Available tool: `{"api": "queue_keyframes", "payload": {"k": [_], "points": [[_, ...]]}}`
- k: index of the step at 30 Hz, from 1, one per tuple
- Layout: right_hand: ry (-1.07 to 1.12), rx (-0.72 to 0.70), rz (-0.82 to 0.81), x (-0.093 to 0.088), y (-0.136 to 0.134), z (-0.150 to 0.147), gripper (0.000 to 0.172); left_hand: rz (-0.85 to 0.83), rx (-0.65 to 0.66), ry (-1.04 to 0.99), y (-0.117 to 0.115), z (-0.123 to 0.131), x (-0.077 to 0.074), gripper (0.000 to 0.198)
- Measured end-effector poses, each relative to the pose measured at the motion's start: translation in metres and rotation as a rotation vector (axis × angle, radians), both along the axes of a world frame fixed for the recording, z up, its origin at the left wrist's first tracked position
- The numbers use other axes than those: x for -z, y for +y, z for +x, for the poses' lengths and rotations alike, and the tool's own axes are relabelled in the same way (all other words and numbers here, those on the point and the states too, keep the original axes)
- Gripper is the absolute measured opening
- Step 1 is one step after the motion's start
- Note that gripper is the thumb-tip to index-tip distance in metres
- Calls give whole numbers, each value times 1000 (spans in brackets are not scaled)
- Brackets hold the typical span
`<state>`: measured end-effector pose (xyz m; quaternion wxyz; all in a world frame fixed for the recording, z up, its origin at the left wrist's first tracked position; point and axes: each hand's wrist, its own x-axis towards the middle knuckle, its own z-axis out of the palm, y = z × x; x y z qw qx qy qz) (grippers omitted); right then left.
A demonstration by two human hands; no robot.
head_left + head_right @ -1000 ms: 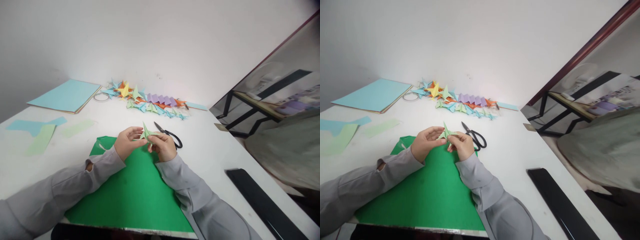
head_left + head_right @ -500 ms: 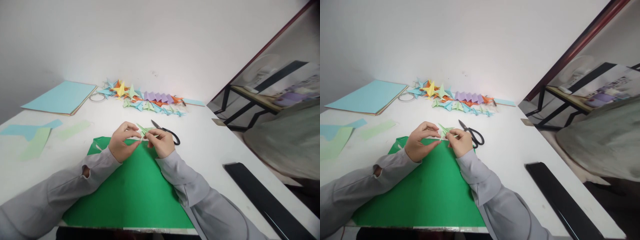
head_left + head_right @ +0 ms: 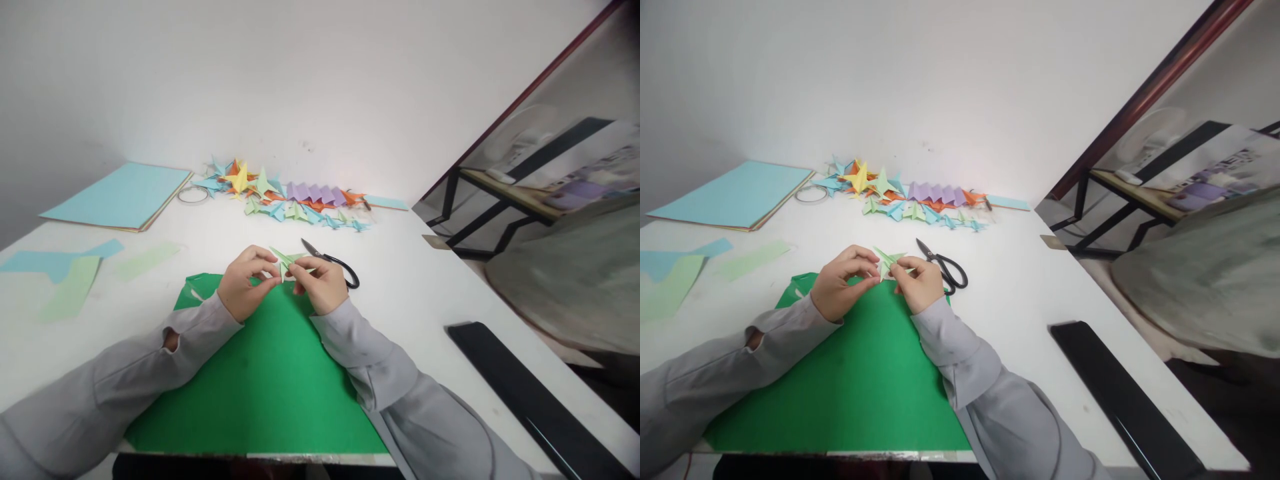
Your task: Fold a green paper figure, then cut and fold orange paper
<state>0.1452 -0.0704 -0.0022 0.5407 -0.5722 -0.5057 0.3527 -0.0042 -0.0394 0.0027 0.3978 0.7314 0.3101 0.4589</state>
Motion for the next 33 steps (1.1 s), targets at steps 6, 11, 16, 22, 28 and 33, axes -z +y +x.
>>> {"api": "queue_keyframes", "payload": {"k": [6, 11, 16, 22, 28, 33], "points": [[20, 59, 26, 7, 2, 0, 21, -250, 64, -48, 3, 3, 5, 5], [-36, 54, 46, 9, 2, 1, 20, -347, 119, -46, 6, 3, 5, 9], [33, 40, 70, 4, 1, 0, 23, -553, 177, -99, 5, 3, 1, 17], [-81, 1, 114, 4, 0, 1, 15, -677, 174, -113, 3, 5, 1, 20], [-90, 14, 99, 6, 1, 1, 16, -524, 145, -123, 0, 5, -2, 15], [34, -39, 121, 7, 2, 1, 19, -514, 172, -119, 0, 4, -2, 16]]}}
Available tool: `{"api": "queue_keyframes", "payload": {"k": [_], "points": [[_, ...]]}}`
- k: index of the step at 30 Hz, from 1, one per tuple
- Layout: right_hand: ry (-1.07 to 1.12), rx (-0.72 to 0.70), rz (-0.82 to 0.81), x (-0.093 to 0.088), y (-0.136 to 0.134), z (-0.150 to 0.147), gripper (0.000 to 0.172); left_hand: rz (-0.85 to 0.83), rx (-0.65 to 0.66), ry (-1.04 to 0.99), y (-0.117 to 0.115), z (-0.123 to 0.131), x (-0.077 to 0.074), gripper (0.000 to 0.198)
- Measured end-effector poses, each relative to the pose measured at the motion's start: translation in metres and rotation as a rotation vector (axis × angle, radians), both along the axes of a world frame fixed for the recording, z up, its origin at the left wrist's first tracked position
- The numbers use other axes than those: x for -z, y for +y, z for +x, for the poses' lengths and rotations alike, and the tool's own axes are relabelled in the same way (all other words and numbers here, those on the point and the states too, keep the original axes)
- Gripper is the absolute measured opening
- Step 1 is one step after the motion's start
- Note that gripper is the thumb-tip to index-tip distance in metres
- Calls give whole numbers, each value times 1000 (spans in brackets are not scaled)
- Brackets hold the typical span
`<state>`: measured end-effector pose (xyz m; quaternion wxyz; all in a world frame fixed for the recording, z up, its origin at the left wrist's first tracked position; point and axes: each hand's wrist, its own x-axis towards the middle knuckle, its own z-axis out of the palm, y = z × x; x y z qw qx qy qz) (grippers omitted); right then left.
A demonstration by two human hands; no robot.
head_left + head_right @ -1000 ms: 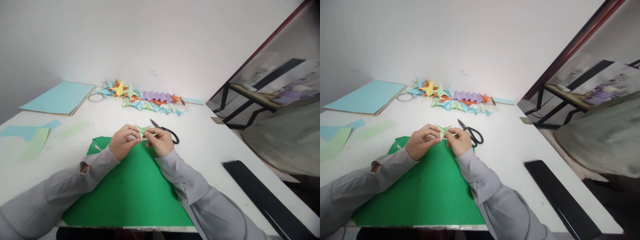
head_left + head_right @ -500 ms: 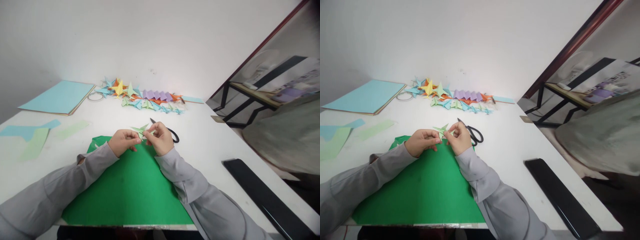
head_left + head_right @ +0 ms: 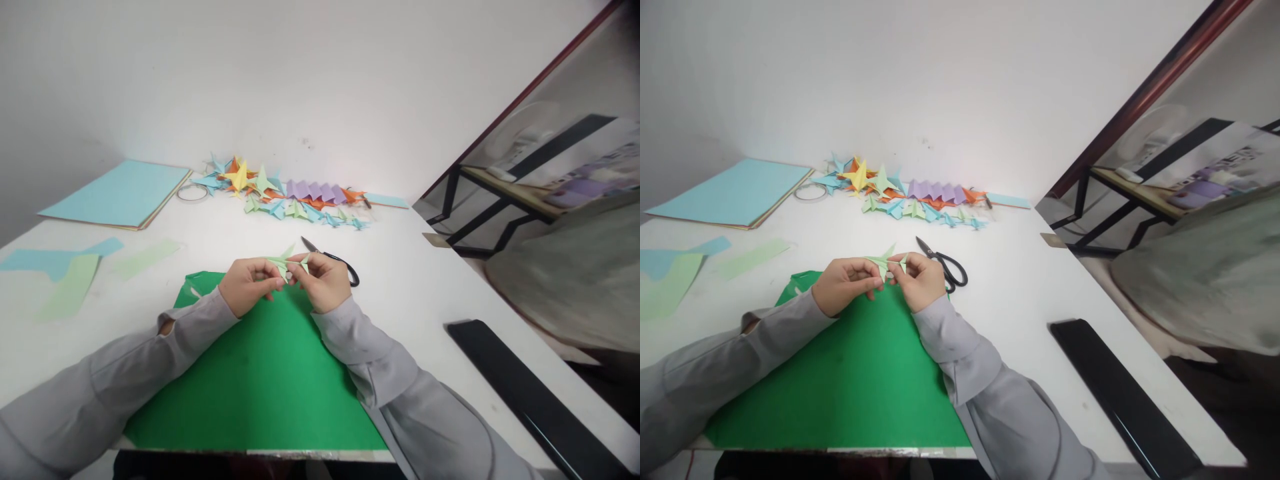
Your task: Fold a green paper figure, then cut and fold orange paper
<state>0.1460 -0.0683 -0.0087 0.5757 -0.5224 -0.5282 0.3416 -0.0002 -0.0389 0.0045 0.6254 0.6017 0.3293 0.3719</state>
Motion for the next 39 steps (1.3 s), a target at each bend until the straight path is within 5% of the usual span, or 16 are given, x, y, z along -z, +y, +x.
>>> {"api": "queue_keyframes", "payload": {"k": [6, 25, 32, 34, 39], "points": [[78, -12, 42, 0, 2, 1, 19, -86, 35, 26, 1, 0, 1, 22], [115, -15, 30, 2, 3, 1, 19, 238, -121, 156, -11, 1, -1, 12], [74, -2, 50, -1, 0, 0, 17, 745, -452, 192, -3, -4, -5, 5], [47, -21, 51, -1, -2, 0, 18, 739, -367, 191, 3, -5, -2, 10], [26, -64, 44, 0, -3, 0, 16, 382, -114, 96, 10, -6, 5, 17]]}}
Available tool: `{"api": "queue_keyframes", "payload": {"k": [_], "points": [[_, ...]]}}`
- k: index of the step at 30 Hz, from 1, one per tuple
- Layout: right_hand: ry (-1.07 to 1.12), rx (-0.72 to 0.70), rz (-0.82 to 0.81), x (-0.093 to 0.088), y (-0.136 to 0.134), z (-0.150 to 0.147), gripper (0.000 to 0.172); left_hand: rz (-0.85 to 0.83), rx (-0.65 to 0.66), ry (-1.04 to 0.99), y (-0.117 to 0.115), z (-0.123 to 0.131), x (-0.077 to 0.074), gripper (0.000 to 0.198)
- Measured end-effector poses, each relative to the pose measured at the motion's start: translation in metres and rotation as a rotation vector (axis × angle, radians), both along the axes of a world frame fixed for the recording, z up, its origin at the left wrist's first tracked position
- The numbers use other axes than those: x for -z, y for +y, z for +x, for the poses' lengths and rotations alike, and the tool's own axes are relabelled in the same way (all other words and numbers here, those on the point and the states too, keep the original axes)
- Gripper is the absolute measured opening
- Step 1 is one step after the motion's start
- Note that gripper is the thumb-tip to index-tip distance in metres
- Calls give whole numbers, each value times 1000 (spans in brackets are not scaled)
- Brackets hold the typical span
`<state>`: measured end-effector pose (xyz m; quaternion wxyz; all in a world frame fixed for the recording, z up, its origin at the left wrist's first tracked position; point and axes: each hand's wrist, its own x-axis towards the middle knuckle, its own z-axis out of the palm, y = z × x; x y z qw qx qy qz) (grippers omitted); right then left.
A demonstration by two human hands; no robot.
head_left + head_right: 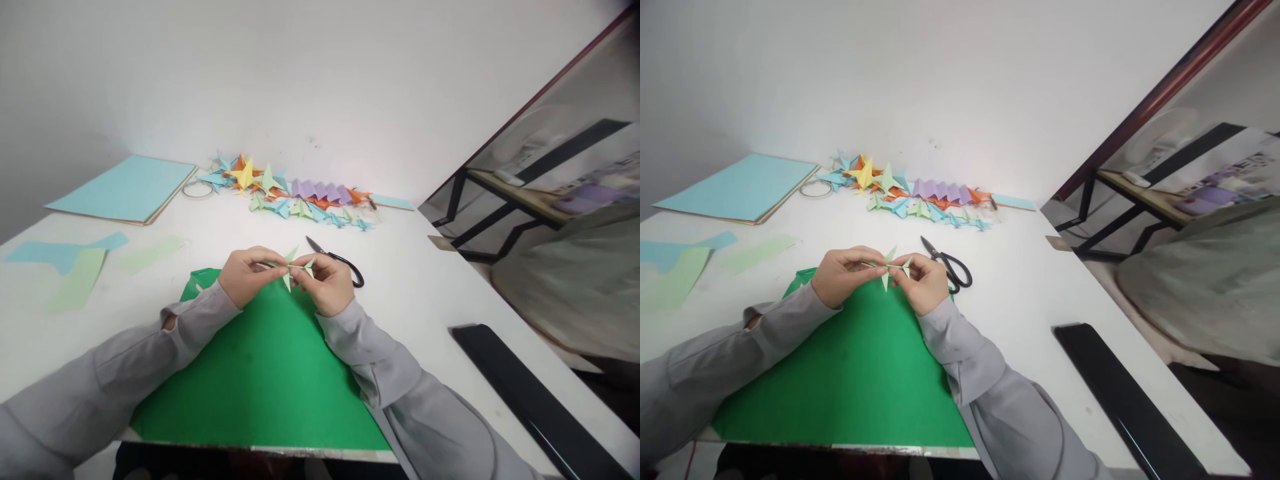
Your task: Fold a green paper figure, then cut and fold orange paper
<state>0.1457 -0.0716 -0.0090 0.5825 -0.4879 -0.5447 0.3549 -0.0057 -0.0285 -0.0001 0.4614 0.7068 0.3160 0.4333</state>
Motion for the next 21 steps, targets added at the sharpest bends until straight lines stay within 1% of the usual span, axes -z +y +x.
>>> {"api": "queue_keyframes", "payload": {"k": [4, 9, 16, 18, 21], "points": [[28, -9, -46, -2, 0, -1, 14, -106, 3, 21, 0, -1, 0, 20], [46, -17, -79, -6, 0, -1, 17, -137, -17, -14, 0, 0, 0, 22], [-55, -7, -46, -4, 0, -1, 23, -185, -67, -3, 1, 0, -5, 20], [-53, -13, -42, -4, 0, 0, 23, -206, -59, -11, 1, 0, -5, 20], [4, -22, -43, -7, 0, 0, 21, -253, -49, -51, 2, 0, -5, 20]]}}
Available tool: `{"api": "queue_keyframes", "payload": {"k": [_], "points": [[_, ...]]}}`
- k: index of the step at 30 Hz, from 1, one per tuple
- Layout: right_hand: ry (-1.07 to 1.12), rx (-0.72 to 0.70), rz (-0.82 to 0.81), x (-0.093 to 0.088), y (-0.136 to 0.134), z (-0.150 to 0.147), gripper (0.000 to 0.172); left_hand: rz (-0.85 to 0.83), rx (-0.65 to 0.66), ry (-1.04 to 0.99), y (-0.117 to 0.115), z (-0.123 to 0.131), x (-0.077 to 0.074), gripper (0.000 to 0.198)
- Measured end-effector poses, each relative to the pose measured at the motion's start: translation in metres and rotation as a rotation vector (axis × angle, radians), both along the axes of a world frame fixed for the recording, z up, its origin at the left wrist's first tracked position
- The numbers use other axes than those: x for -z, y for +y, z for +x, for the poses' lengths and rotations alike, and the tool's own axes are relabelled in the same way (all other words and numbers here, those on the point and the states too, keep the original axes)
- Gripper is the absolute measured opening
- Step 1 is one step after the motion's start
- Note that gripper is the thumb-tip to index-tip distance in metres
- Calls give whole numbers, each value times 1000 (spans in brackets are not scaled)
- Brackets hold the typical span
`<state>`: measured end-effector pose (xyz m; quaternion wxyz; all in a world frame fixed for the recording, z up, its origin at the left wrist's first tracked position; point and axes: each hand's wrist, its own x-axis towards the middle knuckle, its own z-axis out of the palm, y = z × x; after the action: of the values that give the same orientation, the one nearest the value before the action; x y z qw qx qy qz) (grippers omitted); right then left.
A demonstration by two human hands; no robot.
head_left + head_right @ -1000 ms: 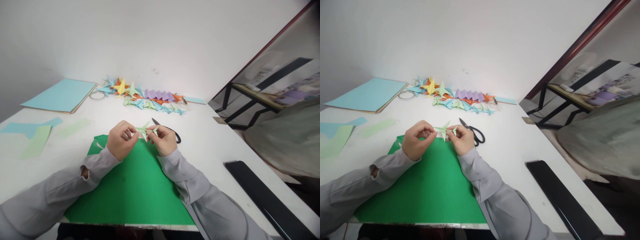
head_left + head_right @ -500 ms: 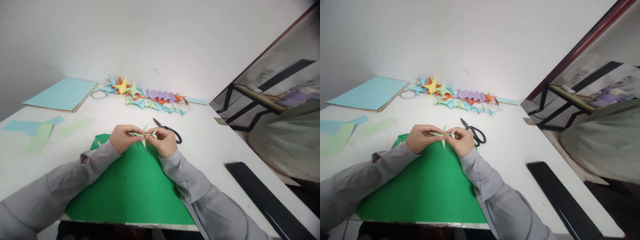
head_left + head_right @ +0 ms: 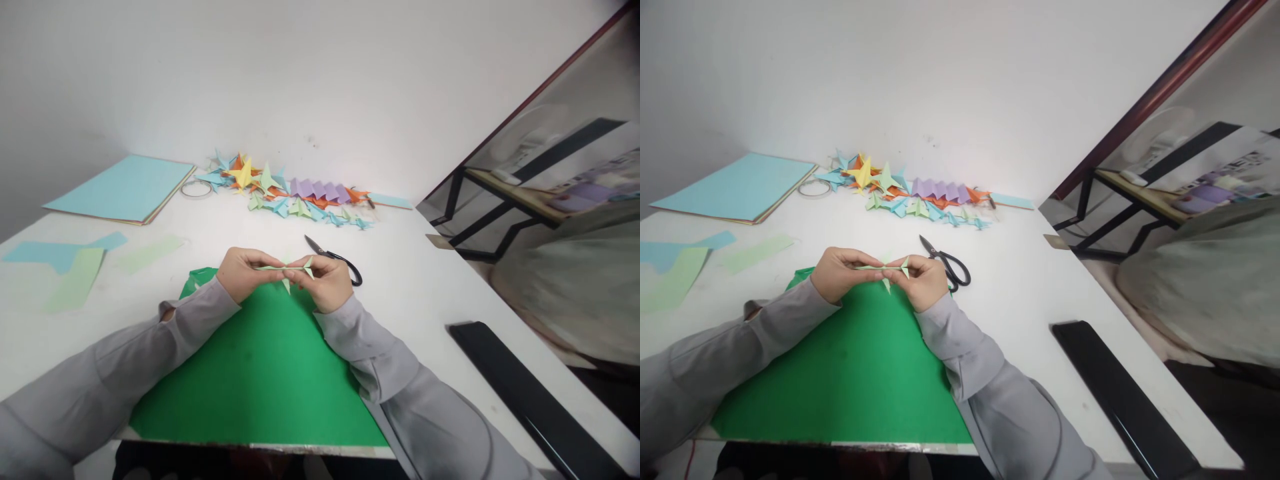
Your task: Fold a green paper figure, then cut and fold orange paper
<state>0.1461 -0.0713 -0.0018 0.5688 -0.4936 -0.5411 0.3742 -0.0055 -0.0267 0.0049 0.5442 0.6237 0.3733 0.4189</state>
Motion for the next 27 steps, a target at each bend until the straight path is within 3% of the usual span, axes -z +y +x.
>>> {"api": "queue_keyframes", "payload": {"k": [9, 21, 27], "points": [[192, 12, -82, 0, 3, 1, 21, -206, 33, -116, 2, -1, 0, 22], [185, 41, -53, 2, 7, 8, 20, -312, 111, -194, 7, -6, -3, 28], [144, -202, -167, 6, 5, 11, 23, -354, 13, -142, 13, -8, -4, 31]]}}
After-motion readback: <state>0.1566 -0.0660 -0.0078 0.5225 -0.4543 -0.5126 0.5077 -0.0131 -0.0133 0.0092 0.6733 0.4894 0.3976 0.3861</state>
